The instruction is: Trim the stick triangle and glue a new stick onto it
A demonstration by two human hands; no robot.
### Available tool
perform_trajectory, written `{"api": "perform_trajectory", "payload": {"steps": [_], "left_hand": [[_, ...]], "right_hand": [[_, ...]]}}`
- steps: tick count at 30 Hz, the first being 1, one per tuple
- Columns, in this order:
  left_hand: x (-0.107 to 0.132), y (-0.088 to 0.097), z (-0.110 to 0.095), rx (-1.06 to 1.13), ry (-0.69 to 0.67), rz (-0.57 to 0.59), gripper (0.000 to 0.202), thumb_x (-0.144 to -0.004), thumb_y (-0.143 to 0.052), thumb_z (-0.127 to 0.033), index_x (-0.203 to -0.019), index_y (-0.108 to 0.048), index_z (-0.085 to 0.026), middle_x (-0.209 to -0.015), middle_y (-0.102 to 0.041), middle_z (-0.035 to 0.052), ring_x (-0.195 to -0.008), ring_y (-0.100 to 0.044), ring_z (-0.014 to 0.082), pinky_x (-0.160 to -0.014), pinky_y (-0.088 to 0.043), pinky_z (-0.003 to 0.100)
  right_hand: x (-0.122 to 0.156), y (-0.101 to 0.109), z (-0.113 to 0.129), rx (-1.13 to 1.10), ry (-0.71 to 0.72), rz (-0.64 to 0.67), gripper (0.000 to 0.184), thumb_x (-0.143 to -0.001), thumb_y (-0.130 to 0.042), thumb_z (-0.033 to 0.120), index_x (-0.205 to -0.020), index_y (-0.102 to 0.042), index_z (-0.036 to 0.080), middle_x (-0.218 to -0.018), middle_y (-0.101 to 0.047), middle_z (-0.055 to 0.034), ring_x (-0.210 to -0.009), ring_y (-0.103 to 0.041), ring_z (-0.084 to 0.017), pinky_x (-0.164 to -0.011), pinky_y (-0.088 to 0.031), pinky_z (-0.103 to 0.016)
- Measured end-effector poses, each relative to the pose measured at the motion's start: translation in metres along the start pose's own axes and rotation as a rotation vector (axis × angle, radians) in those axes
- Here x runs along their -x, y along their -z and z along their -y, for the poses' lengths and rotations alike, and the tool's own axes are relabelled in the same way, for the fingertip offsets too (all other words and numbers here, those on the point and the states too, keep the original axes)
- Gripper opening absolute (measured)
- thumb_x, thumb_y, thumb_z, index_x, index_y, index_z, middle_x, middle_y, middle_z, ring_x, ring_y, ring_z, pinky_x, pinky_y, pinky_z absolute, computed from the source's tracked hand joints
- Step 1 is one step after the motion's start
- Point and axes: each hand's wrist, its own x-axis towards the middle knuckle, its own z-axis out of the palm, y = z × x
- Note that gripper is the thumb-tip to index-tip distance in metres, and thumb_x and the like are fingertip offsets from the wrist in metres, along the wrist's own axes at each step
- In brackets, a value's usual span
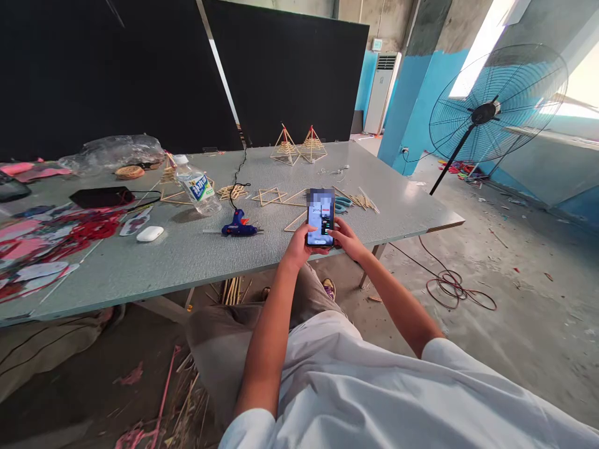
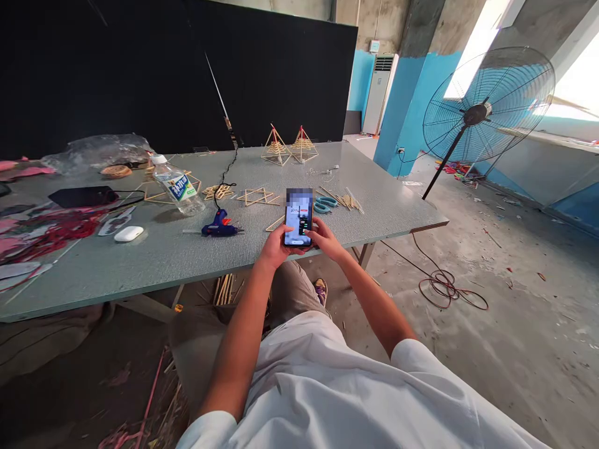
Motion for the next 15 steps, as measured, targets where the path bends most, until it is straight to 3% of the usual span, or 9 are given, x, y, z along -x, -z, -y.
{"api": "perform_trajectory", "payload": {"steps": [8,15], "left_hand": [[-0.0014,0.0016,0.0011,0.030,0.010,0.009,0.058,-0.082,-0.063,-0.021,-0.139,-0.065,-0.010,-0.093,-0.083,0.0092,-0.063,-0.078,0.0246,-0.043,-0.060,0.030],[-0.0007,-0.0009,-0.0023,0.027,0.053,-0.014,0.053,-0.089,-0.052,-0.025,-0.137,-0.065,-0.005,-0.090,-0.083,0.0124,-0.059,-0.077,0.0279,-0.042,-0.060,0.037]], "right_hand": [[0.0007,-0.0005,0.0011,0.005,0.014,0.020,0.057,-0.079,-0.087,0.054,-0.124,-0.060,0.030,-0.097,-0.077,0.0022,-0.077,-0.071,-0.018,-0.063,-0.062,-0.029],[0.0014,-0.0008,0.0018,-0.021,-0.007,-0.004,0.060,-0.077,-0.089,0.054,-0.124,-0.061,0.029,-0.099,-0.076,0.0021,-0.077,-0.071,-0.018,-0.063,-0.063,-0.029]]}}
